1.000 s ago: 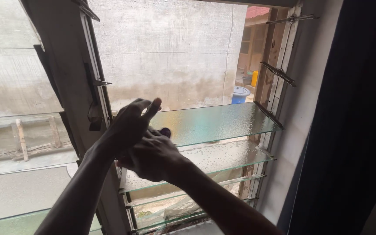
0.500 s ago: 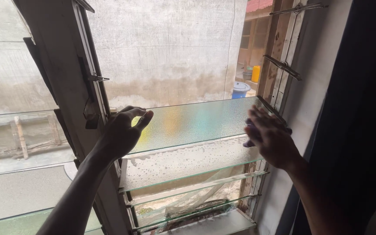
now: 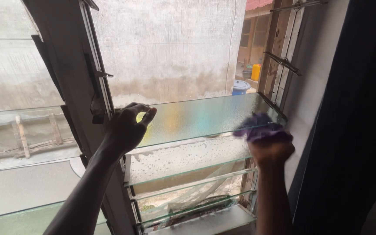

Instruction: Clean louvre window panes using a cloth and soapy water.

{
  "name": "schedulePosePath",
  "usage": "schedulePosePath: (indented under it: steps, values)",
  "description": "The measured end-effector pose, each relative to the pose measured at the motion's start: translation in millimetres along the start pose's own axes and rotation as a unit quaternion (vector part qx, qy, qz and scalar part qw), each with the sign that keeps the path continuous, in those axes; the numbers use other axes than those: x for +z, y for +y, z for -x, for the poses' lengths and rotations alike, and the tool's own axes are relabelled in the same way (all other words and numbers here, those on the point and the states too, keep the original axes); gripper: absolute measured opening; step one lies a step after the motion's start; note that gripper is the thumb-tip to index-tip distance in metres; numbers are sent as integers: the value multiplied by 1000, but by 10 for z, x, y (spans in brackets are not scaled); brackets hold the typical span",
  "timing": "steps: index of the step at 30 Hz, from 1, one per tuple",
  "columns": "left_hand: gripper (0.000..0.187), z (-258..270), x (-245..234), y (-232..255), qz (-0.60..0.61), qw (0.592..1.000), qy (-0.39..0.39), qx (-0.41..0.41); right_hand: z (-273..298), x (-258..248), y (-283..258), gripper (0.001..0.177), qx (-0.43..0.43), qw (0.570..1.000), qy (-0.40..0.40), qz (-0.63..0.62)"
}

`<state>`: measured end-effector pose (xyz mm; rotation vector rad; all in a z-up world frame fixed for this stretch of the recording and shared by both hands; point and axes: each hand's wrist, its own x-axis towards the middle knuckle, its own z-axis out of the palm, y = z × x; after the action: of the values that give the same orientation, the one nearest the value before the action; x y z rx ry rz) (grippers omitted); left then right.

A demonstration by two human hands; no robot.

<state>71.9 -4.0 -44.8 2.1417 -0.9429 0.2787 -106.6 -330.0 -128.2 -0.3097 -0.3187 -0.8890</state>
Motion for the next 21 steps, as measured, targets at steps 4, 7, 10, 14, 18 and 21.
schedulePosePath:
  steps: [4,7,10,14,18,21]
  values:
    - [52,-73,-64,24,7,1000,8,15,-422,0,311,53,-4,999,1,-54]
    - [54,29,-81,102,-1,1000,1,-18,-356,-161,860,48,4,998,-23,-61]
    - [53,26,-110,134,-13,999,7,-32,-287,-252,1595,39,-84,952,-268,121]
    - [54,0,-119,100,8,1000,22,-13,349,562,2118,59,109,969,-220,-2]
    - [56,40,-108,105,52,997,29,-55,988,881,2387,54,-9,931,-248,267]
    - [58,59,-123,124,34,997,37,-55,1271,1002,2442,50,-99,847,-262,451]
